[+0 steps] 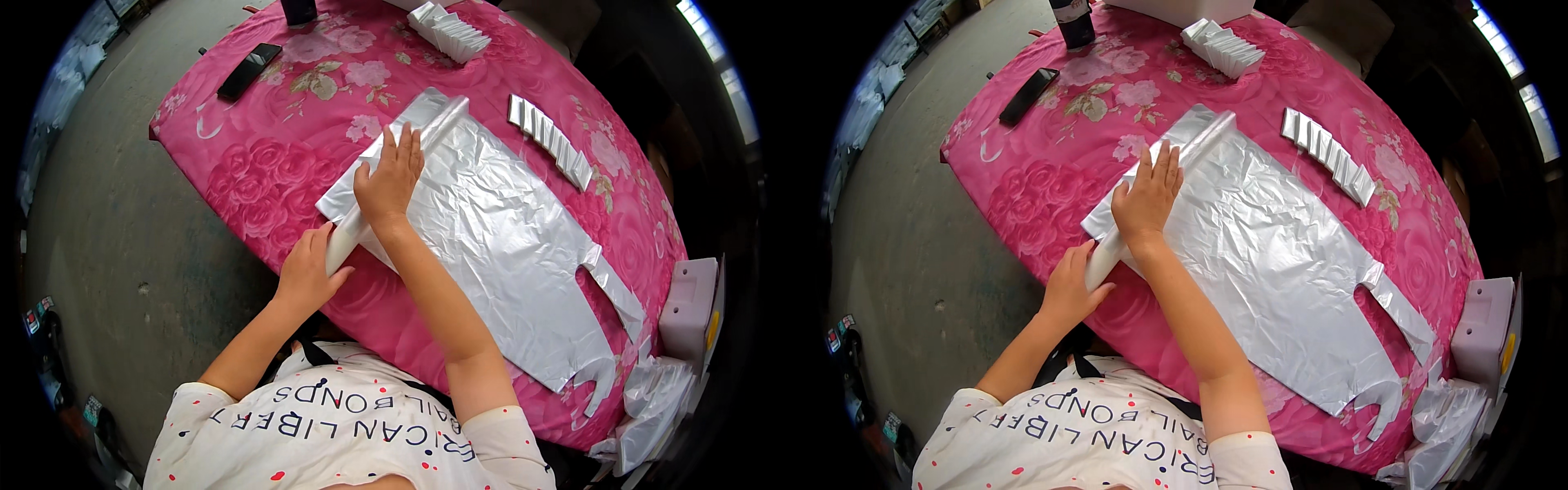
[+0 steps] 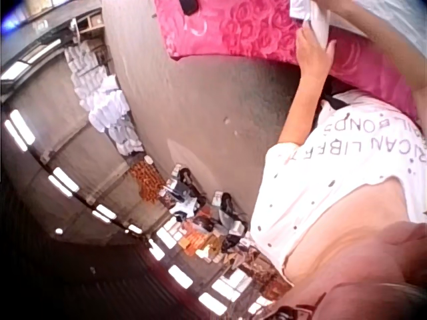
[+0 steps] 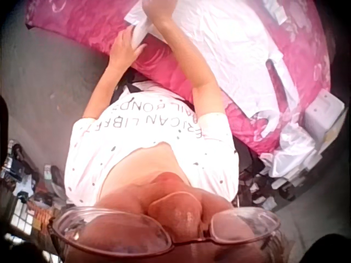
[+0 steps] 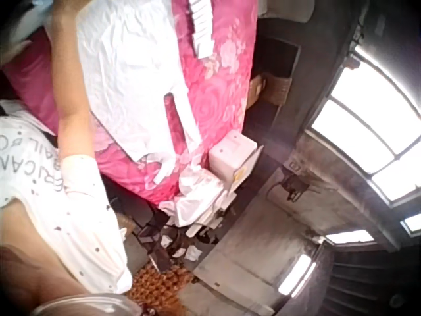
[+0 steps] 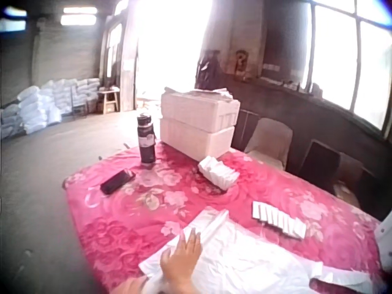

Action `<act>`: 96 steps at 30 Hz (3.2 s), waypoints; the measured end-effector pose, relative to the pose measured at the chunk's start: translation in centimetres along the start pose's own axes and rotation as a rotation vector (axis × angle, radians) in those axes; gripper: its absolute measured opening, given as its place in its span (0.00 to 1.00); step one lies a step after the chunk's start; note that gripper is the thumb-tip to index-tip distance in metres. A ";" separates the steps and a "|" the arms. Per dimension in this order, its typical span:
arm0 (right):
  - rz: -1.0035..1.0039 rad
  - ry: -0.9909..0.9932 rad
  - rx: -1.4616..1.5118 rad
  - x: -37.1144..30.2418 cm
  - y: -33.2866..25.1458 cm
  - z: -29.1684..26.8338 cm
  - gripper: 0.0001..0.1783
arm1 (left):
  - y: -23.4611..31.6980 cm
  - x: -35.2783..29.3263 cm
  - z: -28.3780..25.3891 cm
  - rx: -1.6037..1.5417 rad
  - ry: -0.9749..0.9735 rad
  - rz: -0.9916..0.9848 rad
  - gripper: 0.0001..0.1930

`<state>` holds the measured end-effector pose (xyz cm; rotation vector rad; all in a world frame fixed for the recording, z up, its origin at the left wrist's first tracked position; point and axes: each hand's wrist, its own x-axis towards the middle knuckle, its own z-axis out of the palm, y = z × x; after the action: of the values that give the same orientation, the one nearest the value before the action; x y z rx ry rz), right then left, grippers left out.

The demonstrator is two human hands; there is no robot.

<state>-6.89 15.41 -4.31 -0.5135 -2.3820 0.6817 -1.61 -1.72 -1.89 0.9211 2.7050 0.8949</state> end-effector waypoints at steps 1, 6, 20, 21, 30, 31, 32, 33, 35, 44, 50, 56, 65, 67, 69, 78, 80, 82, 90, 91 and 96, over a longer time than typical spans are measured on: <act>0.101 0.035 0.066 -0.4 -0.2 0.1 0.39 | 0.0 0.4 -0.1 0.005 -0.012 -0.048 0.31; 0.542 0.181 0.727 -1.9 0.0 -1.6 0.41 | 0.6 0.1 -1.5 -0.793 -0.263 -0.258 0.34; 0.542 -0.123 1.346 -0.9 -2.0 -15.3 0.38 | 6.6 -0.2 -1.7 -1.098 -0.691 -0.244 0.30; 0.546 -0.143 1.430 -1.0 -1.8 -15.7 0.38 | 6.9 -0.1 -1.9 -1.208 -0.781 -0.282 0.29; 0.526 -0.185 1.507 -3.5 1.1 -18.0 0.40 | 8.9 0.1 -1.3 -1.212 -0.883 -0.205 0.26; 0.519 -0.206 1.476 -4.1 1.8 -17.8 0.39 | 8.9 0.1 -1.3 -1.192 -0.874 -0.197 0.25; 0.511 -0.227 1.446 -4.7 2.7 -17.5 0.38 | 8.9 -0.1 -1.1 -1.115 -0.812 -0.175 0.24; 0.504 -0.244 1.414 -5.1 3.1 -17.6 0.37 | 8.9 -0.2 -0.6 -1.038 -0.753 -0.152 0.24; 0.637 -0.270 1.303 -5.6 3.5 -18.3 0.29 | 9.0 -0.4 -0.4 -0.949 -0.667 -0.146 0.22; 0.596 -0.339 1.399 -7.7 4.3 -18.2 0.25 | 9.1 -0.5 -0.8 -1.127 -0.690 -0.212 0.23; 0.454 -0.487 1.601 -8.3 2.9 -18.8 0.29 | 8.1 -0.8 -0.4 -1.619 -1.233 -0.160 0.33; 0.525 -0.542 1.215 -8.5 2.1 -20.0 0.22 | 7.6 -0.4 1.8 -1.635 -1.094 -0.297 0.35; 0.500 -0.485 0.610 -11.8 1.8 -18.0 0.27 | 6.9 0.0 3.3 -1.062 -0.566 -0.264 0.22; 0.514 -0.535 0.500 -12.2 1.9 -18.8 0.28 | 6.0 0.1 2.5 -0.811 -0.592 -0.297 0.19; 0.179 -0.247 0.275 -11.8 0.9 -19.2 0.27 | 5.6 0.0 1.8 -0.565 -0.603 -0.289 0.14; -0.429 -0.465 0.121 -11.4 2.8 -12.7 0.11 | 5.7 -2.3 1.7 -0.266 -0.768 -0.102 0.15; -0.425 -0.446 0.075 -10.6 4.7 -13.2 0.09 | 5.1 -3.5 1.6 -0.205 -0.665 -0.080 0.17; -0.418 -0.376 0.061 -9.8 7.2 -13.6 0.09 | 4.8 -3.4 1.2 -0.260 -0.729 -0.156 0.18; 0.247 0.109 -0.023 -5.5 18.7 -18.9 0.10 | 3.5 -3.2 -0.2 -0.540 -0.930 -0.389 0.15; 0.369 0.029 0.166 -5.3 18.9 -19.1 0.11 | 3.0 -3.2 -0.2 -0.568 -0.948 -0.405 0.15; 0.671 -0.415 0.428 -3.6 16.4 -20.5 0.18 | 1.9 -3.3 -0.3 -0.647 -1.004 -0.454 0.15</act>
<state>12.04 33.68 -1.32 -1.0724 -2.2974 1.6889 1.90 -2.60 -0.66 0.3948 1.5159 0.8039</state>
